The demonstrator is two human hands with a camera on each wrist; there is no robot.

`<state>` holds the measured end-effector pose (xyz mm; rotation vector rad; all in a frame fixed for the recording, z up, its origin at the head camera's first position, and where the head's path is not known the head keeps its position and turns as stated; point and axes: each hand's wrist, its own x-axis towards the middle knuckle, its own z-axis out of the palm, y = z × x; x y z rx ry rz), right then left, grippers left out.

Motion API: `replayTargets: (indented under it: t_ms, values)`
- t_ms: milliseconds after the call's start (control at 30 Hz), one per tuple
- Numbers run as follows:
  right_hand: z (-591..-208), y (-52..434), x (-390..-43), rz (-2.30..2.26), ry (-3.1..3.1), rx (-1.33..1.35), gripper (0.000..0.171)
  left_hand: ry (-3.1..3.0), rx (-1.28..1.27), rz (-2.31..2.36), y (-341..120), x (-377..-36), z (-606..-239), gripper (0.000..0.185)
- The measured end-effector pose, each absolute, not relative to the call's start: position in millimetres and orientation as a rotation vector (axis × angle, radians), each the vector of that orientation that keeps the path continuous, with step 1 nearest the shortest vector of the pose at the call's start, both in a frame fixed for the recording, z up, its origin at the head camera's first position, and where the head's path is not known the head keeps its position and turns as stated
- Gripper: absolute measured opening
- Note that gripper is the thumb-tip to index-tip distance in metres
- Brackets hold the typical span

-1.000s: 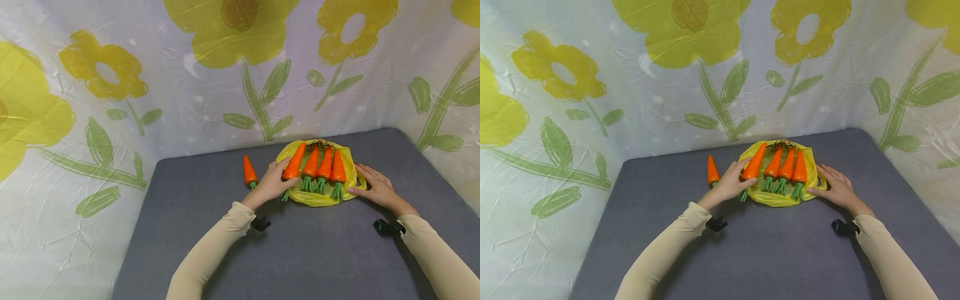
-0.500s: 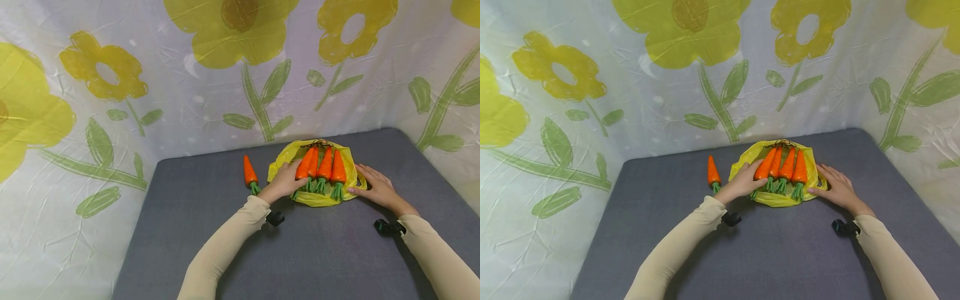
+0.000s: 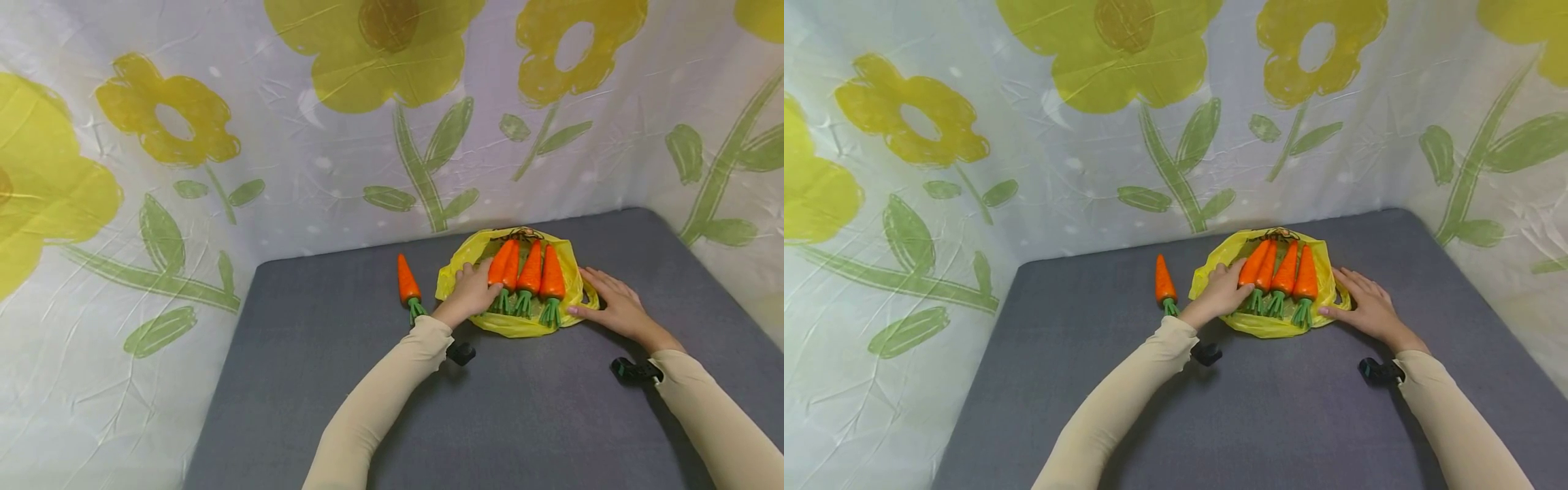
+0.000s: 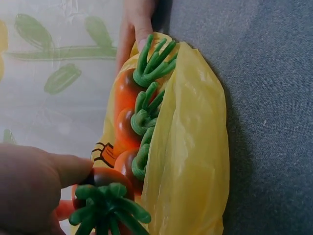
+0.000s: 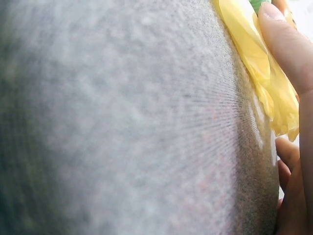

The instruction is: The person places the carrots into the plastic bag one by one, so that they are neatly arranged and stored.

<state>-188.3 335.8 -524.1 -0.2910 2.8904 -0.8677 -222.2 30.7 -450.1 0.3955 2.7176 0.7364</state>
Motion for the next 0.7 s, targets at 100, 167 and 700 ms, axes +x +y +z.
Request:
replayTargets:
  t_ms: [100,167,700]
  values:
    - [-524.3,335.9,-188.5,-0.868,2.894,-0.294,0.095,2.732,0.354,0.738,33.2,-224.0,-452.2,0.06]
    - [-524.2,336.0,-188.7,-0.868,2.892,-0.29,0.095,2.743,0.331,0.735,34.6,-225.5,-453.4,0.06]
    - [-522.8,335.2,-187.5,-0.878,2.897,-0.298,0.096,2.753,0.234,0.681,41.1,-232.5,-459.6,0.061]
